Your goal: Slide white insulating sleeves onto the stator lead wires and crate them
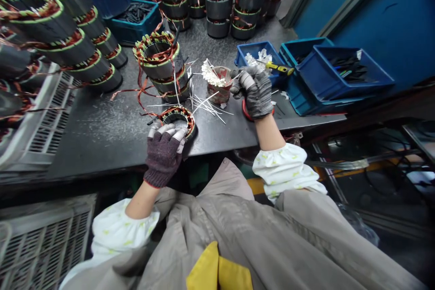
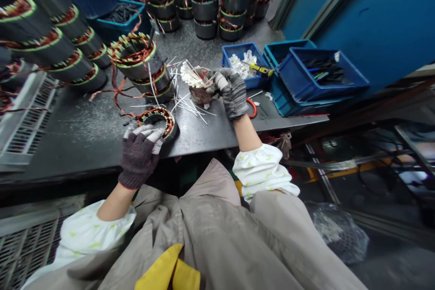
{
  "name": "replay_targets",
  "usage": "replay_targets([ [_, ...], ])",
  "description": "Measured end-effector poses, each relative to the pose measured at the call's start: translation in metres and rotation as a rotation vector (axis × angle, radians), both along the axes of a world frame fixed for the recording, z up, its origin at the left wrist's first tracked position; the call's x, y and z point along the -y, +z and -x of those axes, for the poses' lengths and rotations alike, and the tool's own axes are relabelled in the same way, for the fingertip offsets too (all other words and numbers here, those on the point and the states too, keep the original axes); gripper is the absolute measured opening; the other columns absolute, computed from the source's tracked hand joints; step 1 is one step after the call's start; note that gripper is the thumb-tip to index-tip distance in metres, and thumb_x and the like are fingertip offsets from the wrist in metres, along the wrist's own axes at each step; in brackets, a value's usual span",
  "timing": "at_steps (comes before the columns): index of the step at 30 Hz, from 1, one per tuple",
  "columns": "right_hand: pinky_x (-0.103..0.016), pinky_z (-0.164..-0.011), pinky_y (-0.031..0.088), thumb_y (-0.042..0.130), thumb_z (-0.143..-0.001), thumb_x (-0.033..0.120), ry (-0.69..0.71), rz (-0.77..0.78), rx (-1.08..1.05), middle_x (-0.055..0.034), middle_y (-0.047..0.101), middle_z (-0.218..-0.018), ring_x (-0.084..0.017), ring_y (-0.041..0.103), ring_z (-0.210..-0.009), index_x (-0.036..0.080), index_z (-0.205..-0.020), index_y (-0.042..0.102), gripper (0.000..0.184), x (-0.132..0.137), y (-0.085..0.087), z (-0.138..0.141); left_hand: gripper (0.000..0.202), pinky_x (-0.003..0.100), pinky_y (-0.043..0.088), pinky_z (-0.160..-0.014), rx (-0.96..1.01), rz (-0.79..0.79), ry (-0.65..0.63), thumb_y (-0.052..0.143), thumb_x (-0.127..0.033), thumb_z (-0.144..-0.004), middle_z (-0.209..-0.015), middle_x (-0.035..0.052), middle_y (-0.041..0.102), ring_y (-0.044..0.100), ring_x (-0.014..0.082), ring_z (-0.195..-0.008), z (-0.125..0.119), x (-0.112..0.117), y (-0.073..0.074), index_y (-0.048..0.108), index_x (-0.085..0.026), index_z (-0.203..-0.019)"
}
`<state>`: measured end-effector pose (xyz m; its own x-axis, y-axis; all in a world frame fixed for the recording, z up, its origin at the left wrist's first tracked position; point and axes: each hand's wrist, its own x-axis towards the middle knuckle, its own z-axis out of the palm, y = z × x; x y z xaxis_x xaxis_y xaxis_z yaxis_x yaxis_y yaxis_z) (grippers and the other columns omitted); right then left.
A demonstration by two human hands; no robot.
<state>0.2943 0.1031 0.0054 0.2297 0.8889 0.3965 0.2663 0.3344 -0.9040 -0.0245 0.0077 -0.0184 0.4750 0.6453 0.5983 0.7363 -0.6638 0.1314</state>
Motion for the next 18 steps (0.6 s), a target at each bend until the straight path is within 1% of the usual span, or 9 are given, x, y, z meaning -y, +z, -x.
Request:
replay_targets([
  [2, -0.035, -0.053, 0.06, 0.049, -0.1, 0.062, 0.004, -0.008, -0.141, -0.0031, 0.069, -0.077, -0.018, 0.065, -0.06, 0.025, -0.096, 0.061, 0.039, 0.006, 0.008, -0.004, 0.032, 0.056, 0.042, -0.117, 0.044, 0.032, 0.028, 0.058, -0.026, -0.098, -0.119, 0.0099, 0.075, 0.065, 0.0313, -0.125, -0.004, 0.0, -0.002, 0.069, -0.025, -0.128],
  [4, -0.032, -0.049, 0.056, 0.056, -0.098, 0.059, 0.006, -0.055, -0.29, -0.0017, 0.067, -0.076, -0.015, 0.059, -0.055, 0.026, -0.09, 0.06, 0.035, 0.02, 0.016, -0.004, 0.032, 0.054, 0.044, -0.115, 0.107, 0.049, 0.056, 0.06, -0.029, -0.098, -0.121, 0.0106, 0.075, 0.065, 0.0302, -0.123, -0.009, 0.0, -0.002, 0.068, -0.024, -0.128],
  [6, -0.03, -0.049, 0.055, 0.067, -0.094, 0.054, 0.03, -0.112, -0.368, 0.0002, 0.068, -0.081, -0.013, 0.06, -0.057, 0.027, -0.093, 0.06, 0.028, 0.043, 0.023, 0.002, 0.031, 0.052, 0.045, -0.113, 0.15, 0.057, 0.089, 0.062, -0.03, -0.098, -0.122, 0.0106, 0.075, 0.066, 0.0291, -0.123, -0.013, 0.002, 0.0, 0.066, -0.023, -0.127],
  [8, -0.027, -0.052, 0.057, 0.079, -0.088, 0.045, 0.103, -0.121, -0.389, 0.0021, 0.07, -0.087, -0.012, 0.065, -0.062, 0.028, -0.102, 0.063, 0.027, 0.073, 0.023, 0.015, 0.027, 0.051, 0.046, -0.114, 0.124, 0.092, 0.117, 0.06, -0.031, -0.099, -0.121, 0.0098, 0.076, 0.065, 0.0288, -0.125, -0.017, 0.004, 0.004, 0.067, -0.022, -0.124],
  [10, -0.025, -0.056, 0.06, 0.083, -0.088, 0.037, 0.26, -0.043, -0.375, 0.0018, 0.073, -0.089, -0.011, 0.068, -0.063, 0.026, -0.105, 0.069, 0.024, 0.104, 0.018, 0.03, 0.025, 0.051, 0.045, -0.116, 0.058, 0.148, 0.131, 0.055, -0.03, -0.101, -0.122, 0.0093, 0.076, 0.063, 0.0288, -0.13, -0.019, 0.007, 0.008, 0.068, -0.022, -0.121],
  [12, -0.027, -0.061, 0.064, 0.081, -0.09, 0.036, 0.395, 0.07, -0.361, -0.0005, 0.076, -0.089, -0.012, 0.072, -0.067, 0.022, -0.101, 0.073, 0.02, 0.131, 0.009, 0.044, 0.027, 0.053, 0.041, -0.121, -0.001, 0.182, 0.132, 0.051, -0.027, -0.102, -0.128, 0.0094, 0.074, 0.059, 0.0292, -0.138, -0.019, 0.011, 0.013, 0.068, -0.022, -0.123],
  [13, -0.028, -0.065, 0.066, 0.079, -0.092, 0.038, 0.435, 0.117, -0.352, -0.0018, 0.077, -0.089, -0.014, 0.074, -0.07, 0.021, -0.101, 0.074, 0.019, 0.141, 0.004, 0.05, 0.029, 0.054, 0.039, -0.124, -0.026, 0.182, 0.126, 0.05, -0.026, -0.103, -0.133, 0.0096, 0.072, 0.056, 0.0299, -0.143, -0.018, 0.012, 0.015, 0.067, -0.021, -0.125],
  [15, -0.033, -0.073, 0.068, 0.075, -0.095, 0.039, 0.436, 0.128, -0.332, -0.0044, 0.079, -0.095, -0.017, 0.078, -0.08, 0.021, -0.102, 0.074, 0.019, 0.156, -0.003, 0.059, 0.033, 0.058, 0.035, -0.127, -0.075, 0.171, 0.107, 0.048, -0.024, -0.102, -0.14, 0.0101, 0.069, 0.051, 0.0315, -0.148, -0.015, 0.013, 0.018, 0.065, -0.021, -0.13],
  [18, -0.038, -0.088, 0.067, 0.069, -0.1, 0.035, 0.387, -0.005, -0.229, -0.0072, 0.08, -0.112, -0.021, 0.079, -0.101, 0.025, -0.105, 0.074, 0.013, 0.169, -0.007, 0.065, 0.035, 0.056, 0.038, -0.125, -0.144, 0.188, 0.085, 0.046, -0.023, -0.103, -0.13, 0.01, 0.073, 0.057, 0.0306, -0.141, -0.011, 0.011, 0.021, 0.065, -0.021, -0.131],
])
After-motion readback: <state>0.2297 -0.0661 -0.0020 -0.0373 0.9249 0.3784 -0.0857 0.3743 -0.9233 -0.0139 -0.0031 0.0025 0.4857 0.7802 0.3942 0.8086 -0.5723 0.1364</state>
